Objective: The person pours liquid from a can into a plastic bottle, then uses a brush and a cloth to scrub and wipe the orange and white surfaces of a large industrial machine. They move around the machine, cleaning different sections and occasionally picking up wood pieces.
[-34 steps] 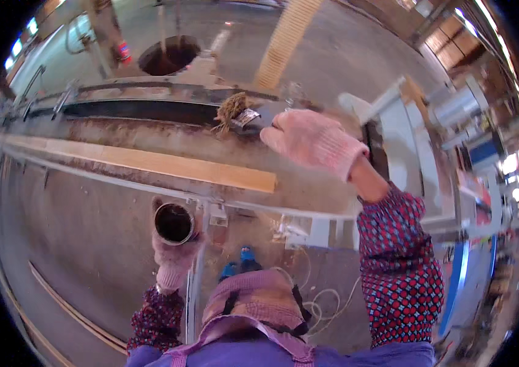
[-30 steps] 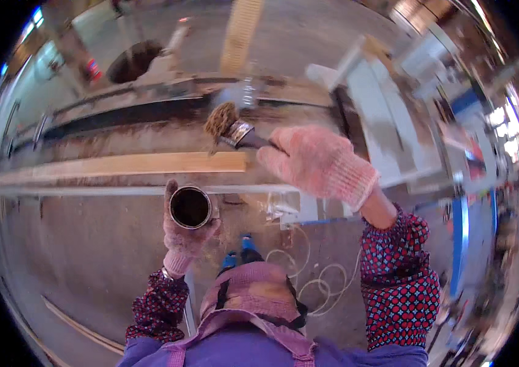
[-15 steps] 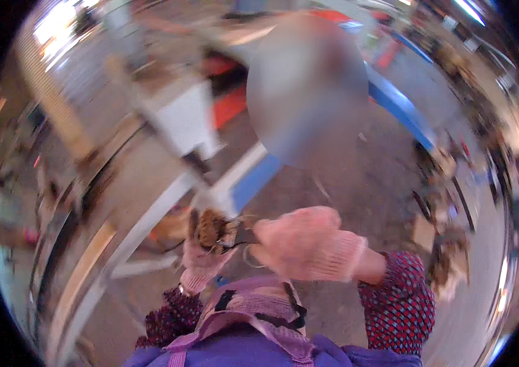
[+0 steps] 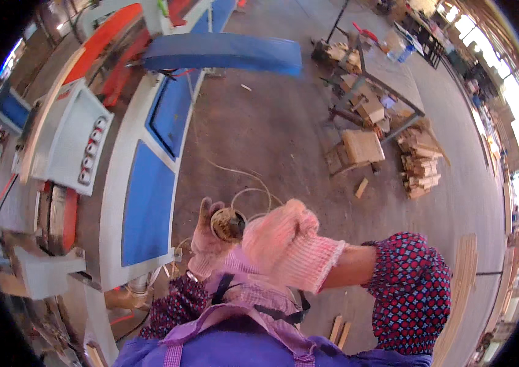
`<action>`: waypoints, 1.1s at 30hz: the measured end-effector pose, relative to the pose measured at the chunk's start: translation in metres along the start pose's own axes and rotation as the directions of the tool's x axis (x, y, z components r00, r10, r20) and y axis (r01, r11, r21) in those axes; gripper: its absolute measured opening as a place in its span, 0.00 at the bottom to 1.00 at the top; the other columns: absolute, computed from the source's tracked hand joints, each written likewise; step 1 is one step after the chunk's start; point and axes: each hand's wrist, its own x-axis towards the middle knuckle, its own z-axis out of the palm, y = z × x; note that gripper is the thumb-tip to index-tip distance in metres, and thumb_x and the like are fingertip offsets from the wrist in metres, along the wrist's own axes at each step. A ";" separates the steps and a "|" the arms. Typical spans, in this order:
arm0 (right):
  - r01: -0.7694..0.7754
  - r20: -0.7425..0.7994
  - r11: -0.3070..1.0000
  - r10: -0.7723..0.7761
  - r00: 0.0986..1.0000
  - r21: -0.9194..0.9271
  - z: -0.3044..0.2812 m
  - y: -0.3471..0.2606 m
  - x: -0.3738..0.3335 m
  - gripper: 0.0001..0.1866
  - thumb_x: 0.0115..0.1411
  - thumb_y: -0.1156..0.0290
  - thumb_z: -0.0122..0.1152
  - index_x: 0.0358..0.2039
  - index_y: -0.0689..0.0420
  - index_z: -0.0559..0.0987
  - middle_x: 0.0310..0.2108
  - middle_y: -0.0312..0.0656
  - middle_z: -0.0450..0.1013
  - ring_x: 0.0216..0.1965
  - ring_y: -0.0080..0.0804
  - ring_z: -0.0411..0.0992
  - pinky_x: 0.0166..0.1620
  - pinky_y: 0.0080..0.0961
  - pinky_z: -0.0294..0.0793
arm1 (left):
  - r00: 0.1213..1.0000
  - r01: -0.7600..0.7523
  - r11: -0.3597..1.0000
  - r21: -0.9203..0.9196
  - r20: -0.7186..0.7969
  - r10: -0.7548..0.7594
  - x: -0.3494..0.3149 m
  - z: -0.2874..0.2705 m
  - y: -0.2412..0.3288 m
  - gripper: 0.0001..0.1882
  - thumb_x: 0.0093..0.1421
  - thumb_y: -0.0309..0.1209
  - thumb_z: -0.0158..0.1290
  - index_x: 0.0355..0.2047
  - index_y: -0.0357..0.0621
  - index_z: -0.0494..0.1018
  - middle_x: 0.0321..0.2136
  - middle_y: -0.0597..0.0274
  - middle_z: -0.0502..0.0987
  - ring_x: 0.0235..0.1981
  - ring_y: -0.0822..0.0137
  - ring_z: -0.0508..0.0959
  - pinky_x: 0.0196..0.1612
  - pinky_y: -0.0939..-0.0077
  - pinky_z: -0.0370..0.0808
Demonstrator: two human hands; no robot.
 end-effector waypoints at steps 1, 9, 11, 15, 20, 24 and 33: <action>-0.010 0.095 0.983 -0.008 0.995 0.185 0.015 0.015 0.000 0.08 0.31 0.69 0.61 0.16 0.52 0.71 0.12 0.27 0.59 0.14 0.24 0.62 0.13 0.38 0.42 | 0.972 0.215 0.849 -0.483 0.188 -0.139 0.017 0.015 0.001 0.35 0.59 0.43 0.58 0.60 0.43 0.55 0.47 0.63 0.74 0.52 0.64 0.72 0.59 0.66 0.66; -0.291 0.328 0.901 0.182 0.927 0.321 0.027 0.098 0.001 0.09 0.30 0.66 0.61 0.11 0.52 0.69 0.10 0.30 0.59 0.13 0.29 0.61 0.14 0.37 0.43 | 0.903 0.010 0.988 -0.154 0.426 0.057 0.099 0.090 0.010 0.22 0.63 0.48 0.50 0.52 0.49 0.66 0.46 0.67 0.74 0.55 0.67 0.68 0.65 0.63 0.56; -0.276 -0.012 0.914 0.293 0.956 0.298 0.048 0.122 -0.003 0.08 0.33 0.67 0.60 0.07 0.50 0.69 0.07 0.31 0.58 0.10 0.30 0.60 0.13 0.36 0.47 | 0.867 -0.254 0.964 0.077 0.459 0.192 0.131 0.117 0.005 0.22 0.62 0.46 0.52 0.52 0.49 0.66 0.46 0.67 0.74 0.55 0.66 0.68 0.65 0.67 0.57; -0.337 0.002 0.941 0.337 0.942 0.042 0.021 0.086 -0.012 0.05 0.34 0.66 0.60 0.15 0.49 0.76 0.12 0.32 0.64 0.16 0.32 0.66 0.15 0.36 0.49 | 0.906 -0.022 0.992 0.125 0.423 -0.033 0.104 0.110 0.031 0.24 0.58 0.42 0.56 0.53 0.48 0.67 0.48 0.63 0.74 0.52 0.61 0.71 0.59 0.68 0.64; -0.210 0.210 0.902 0.137 0.968 0.377 0.027 0.135 0.022 0.10 0.37 0.69 0.64 0.24 0.51 0.83 0.22 0.35 0.76 0.24 0.37 0.74 0.16 0.38 0.55 | 0.745 0.574 0.676 -0.463 0.638 -0.196 0.150 0.130 0.065 0.21 0.60 0.31 0.55 0.54 0.51 0.68 0.50 0.57 0.72 0.50 0.53 0.74 0.49 0.55 0.74; -0.288 0.304 0.813 0.144 0.942 0.506 -0.013 0.189 0.055 0.07 0.46 0.65 0.66 0.27 0.51 0.83 0.27 0.35 0.79 0.30 0.36 0.78 0.23 0.38 0.70 | 0.792 0.596 0.548 -0.586 0.540 -0.285 0.171 0.124 0.101 0.16 0.64 0.31 0.50 0.53 0.51 0.69 0.50 0.61 0.73 0.51 0.55 0.73 0.52 0.52 0.73; -0.590 0.500 0.338 0.319 0.805 0.733 0.016 0.339 0.061 0.19 0.57 0.55 0.55 0.41 0.57 0.72 0.32 0.45 0.78 0.33 0.45 0.77 0.36 0.45 0.75 | 0.771 0.637 0.488 -0.596 0.486 -0.413 0.303 0.210 0.131 0.21 0.66 0.52 0.44 0.40 0.53 0.79 0.36 0.60 0.82 0.44 0.57 0.78 0.51 0.51 0.72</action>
